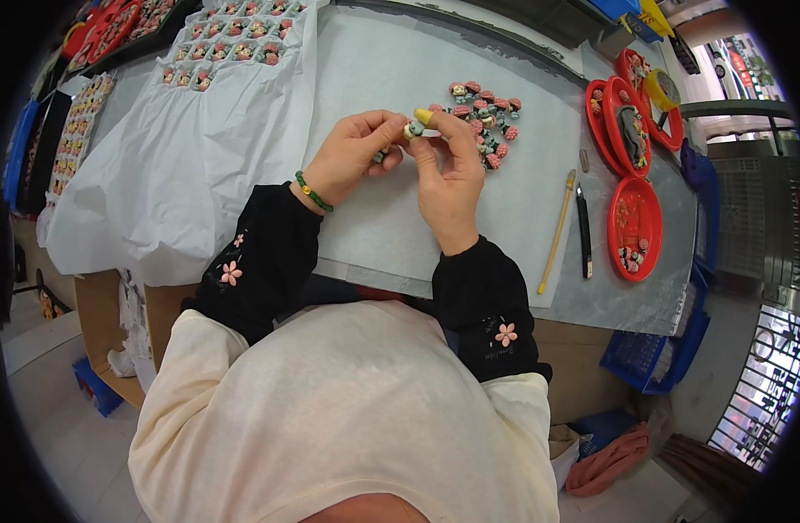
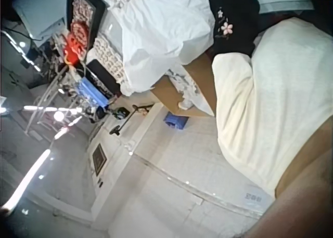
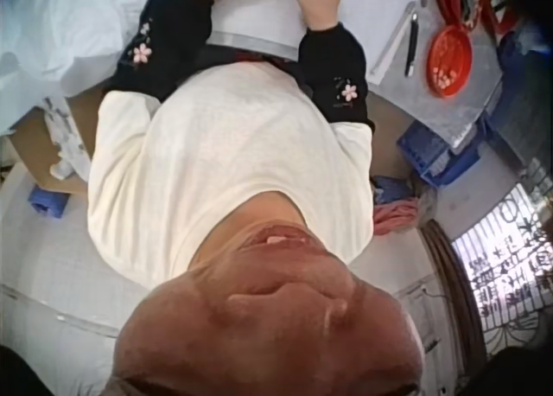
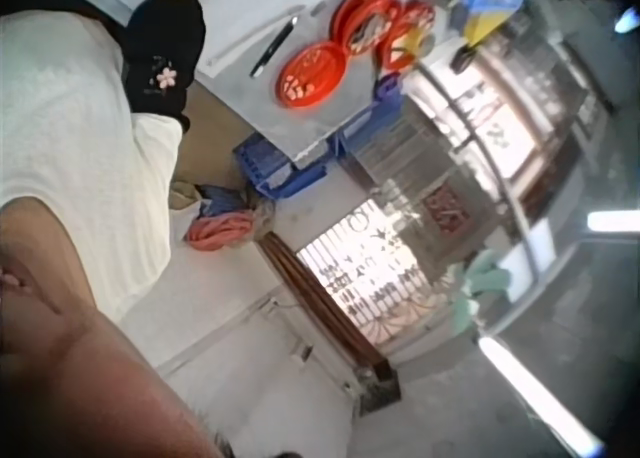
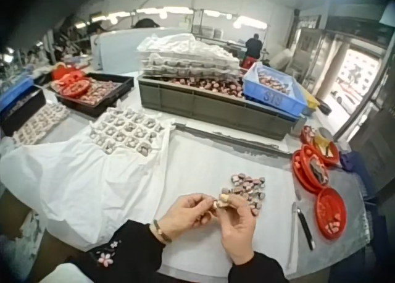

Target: The person sits at a workstation and repeatedly fits small figurine components together by hand.

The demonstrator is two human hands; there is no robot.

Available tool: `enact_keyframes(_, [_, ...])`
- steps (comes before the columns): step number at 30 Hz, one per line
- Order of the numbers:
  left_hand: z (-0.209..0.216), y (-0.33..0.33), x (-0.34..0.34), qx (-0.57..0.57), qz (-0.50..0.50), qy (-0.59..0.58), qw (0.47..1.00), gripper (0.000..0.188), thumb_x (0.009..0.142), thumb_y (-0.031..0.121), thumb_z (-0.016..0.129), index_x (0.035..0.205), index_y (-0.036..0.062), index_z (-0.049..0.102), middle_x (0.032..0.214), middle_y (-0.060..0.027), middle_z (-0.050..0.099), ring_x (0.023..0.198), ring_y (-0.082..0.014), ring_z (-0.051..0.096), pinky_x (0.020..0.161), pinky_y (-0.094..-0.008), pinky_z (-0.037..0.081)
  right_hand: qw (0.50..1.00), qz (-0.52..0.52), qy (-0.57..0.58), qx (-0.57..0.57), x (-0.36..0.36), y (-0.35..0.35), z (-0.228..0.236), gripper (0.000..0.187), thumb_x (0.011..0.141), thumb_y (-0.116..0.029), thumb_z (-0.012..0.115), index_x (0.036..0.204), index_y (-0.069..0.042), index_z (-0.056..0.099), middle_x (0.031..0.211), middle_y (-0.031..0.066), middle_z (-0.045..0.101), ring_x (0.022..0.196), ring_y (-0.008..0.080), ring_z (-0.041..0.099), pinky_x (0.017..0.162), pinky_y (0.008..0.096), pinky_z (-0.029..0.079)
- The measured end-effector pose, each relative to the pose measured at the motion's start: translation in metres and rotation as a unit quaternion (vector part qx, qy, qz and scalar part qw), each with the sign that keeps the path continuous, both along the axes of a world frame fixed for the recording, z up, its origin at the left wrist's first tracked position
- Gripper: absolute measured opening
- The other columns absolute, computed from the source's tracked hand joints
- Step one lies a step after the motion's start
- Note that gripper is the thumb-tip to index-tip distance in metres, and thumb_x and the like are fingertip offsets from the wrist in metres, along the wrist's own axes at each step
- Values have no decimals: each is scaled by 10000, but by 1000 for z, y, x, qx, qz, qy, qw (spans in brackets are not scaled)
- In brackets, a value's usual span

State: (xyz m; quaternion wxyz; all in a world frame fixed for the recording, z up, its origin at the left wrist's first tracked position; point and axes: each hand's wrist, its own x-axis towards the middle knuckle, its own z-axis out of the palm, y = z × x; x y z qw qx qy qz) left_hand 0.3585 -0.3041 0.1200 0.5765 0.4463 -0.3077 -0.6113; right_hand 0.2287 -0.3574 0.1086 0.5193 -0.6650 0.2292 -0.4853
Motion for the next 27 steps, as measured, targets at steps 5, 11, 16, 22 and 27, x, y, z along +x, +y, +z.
enact_keyframes(5, [-1, 1, 3, -17, 79, -18, 997, 222, 858, 241, 557, 924, 29, 569, 749, 9, 552, 614, -44, 466, 506, -167, 340, 995, -26, 70, -69, -4, 6, 1, 209, 799, 10, 585, 1006, 2, 554, 1024, 56, 541, 876, 110, 533, 736, 223, 456])
enact_keyframes(11, [-5, -1, 5, -82, 56, 81, 992, 212, 849, 119, 555, 1031, 14, 528, 864, -21, 576, 723, -64, 510, 610, -188, 392, 996, -49, -29, 61, 0, 10, 8, 254, 773, 20, 616, 1016, 28, 541, 991, 66, 545, 841, 119, 551, 725, 222, 469])
enact_keyframes(16, [-6, -1, 4, -117, 41, 71, 990, 247, 850, 76, 532, 1084, 9, 490, 923, -36, 584, 786, -75, 526, 632, -206, 403, 997, -52, 10, -49, -2, 6, 1, 290, 756, 53, 618, 1031, 34, 528, 995, 74, 544, 873, 132, 554, 760, 237, 469])
enact_keyframes(22, [-7, 1, 8, -113, 16, 93, 989, 276, 846, 64, 528, 1109, 6, 472, 1005, -56, 567, 871, -96, 534, 688, -219, 424, 994, -69, 16, -84, -3, 7, 1, 283, 752, 64, 616, 1020, 26, 531, 992, 65, 538, 880, 133, 551, 771, 247, 465])
enact_keyframes(27, [0, -1, 6, -87, 49, 218, 971, 282, 860, 60, 497, 1131, -4, 452, 1064, -93, 547, 967, -145, 538, 814, -277, 458, 993, -91, -8, -71, -5, 5, 7, 254, 777, 57, 587, 1023, 23, 534, 977, 58, 536, 860, 124, 553, 749, 239, 461])
